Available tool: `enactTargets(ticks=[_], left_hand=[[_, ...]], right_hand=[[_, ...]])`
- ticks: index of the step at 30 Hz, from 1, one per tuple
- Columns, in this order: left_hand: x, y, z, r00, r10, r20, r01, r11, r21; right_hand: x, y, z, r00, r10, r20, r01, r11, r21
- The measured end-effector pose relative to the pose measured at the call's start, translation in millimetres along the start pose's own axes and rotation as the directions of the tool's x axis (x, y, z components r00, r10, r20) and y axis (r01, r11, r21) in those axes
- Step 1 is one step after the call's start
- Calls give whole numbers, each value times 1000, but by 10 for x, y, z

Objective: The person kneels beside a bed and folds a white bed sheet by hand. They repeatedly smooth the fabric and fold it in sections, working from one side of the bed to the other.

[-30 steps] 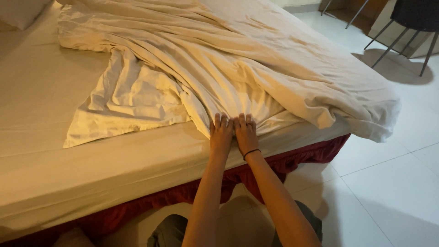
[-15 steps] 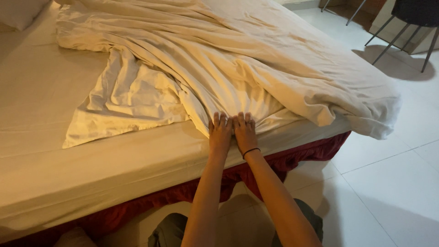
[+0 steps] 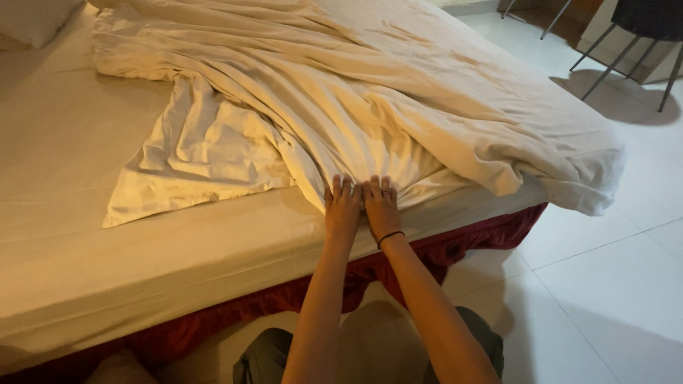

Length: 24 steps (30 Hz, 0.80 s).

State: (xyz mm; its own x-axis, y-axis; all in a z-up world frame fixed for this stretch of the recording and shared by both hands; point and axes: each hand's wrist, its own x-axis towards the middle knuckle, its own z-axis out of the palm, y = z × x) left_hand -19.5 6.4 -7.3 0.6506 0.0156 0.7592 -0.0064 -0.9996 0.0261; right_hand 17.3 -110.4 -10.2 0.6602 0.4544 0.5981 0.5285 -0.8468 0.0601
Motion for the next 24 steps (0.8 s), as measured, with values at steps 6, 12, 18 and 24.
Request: enactTargets(ticks=[6, 12, 18, 24], left_hand=[[-25, -17, 29, 999, -4, 54, 4, 1000, 9], [-28, -20, -33, 999, 2, 54, -3, 1000, 13], [-36, -24, -24, 1000, 6, 27, -6, 1000, -27], [-42, -25, -6, 1000, 4, 27, -4, 1000, -2]], right_hand=[[-28, -26, 4, 1000, -2, 14, 2, 1000, -9], [-61, 8, 140, 999, -26, -28, 25, 999, -39], [-46, -17, 57, 999, -12, -49, 14, 999, 42], [-56, -19, 69, 999, -20, -48, 20, 1000, -13]])
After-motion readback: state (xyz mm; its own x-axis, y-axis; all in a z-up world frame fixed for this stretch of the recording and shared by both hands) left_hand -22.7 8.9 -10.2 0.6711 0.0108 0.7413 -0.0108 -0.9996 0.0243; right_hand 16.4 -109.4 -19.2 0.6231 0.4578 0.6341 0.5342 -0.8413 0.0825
